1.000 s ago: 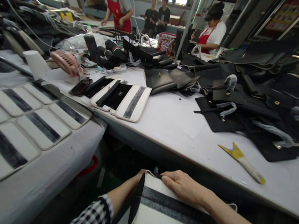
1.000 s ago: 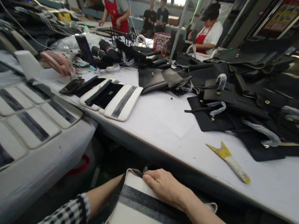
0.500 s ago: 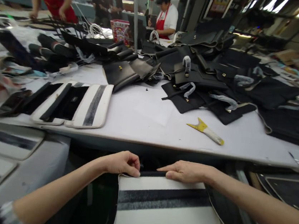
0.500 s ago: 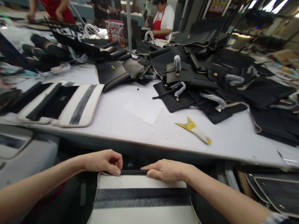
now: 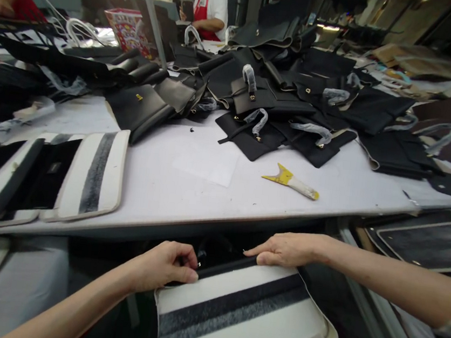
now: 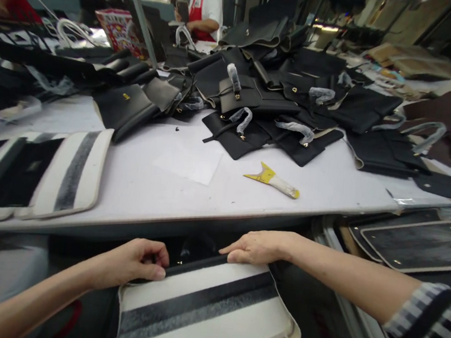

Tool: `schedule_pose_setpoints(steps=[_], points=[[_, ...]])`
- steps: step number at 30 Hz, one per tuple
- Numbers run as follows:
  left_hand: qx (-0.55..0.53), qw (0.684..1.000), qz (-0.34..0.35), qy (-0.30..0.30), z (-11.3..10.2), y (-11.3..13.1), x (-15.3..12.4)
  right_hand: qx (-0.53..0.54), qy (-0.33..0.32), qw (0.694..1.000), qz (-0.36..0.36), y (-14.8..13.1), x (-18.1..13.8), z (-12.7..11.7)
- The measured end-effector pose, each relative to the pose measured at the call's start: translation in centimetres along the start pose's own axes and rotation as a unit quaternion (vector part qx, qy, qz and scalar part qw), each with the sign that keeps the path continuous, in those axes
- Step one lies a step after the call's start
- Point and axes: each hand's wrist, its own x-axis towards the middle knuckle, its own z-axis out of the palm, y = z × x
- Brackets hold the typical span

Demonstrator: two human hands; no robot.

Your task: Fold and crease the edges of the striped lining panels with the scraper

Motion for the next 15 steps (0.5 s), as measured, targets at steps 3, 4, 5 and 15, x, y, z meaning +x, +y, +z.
schedule_pose_setpoints(steps=[3,4,5,15], points=[[0.015,0.999,0.029,0.014,0.8,1.0,1.2,-0.007,0.018,1.0,-0.005,-1.6,1.5,0.8],[0.024,0.999,0.041,0.02,1.2,1.5,1.6,-0.001,0.025,1.0,-0.013,-2.1,2.0,1.1],[0.034,0.998,0.053,0.027,1.5,1.9,1.9,0.008,0.034,0.999,-0.02,-2.7,2.6,1.3],[0.186,0.933,0.235,0.201,9.1,5.5,-2.2,0.19,0.461,0.866,0.035,0.8,-1.9,6.4]])
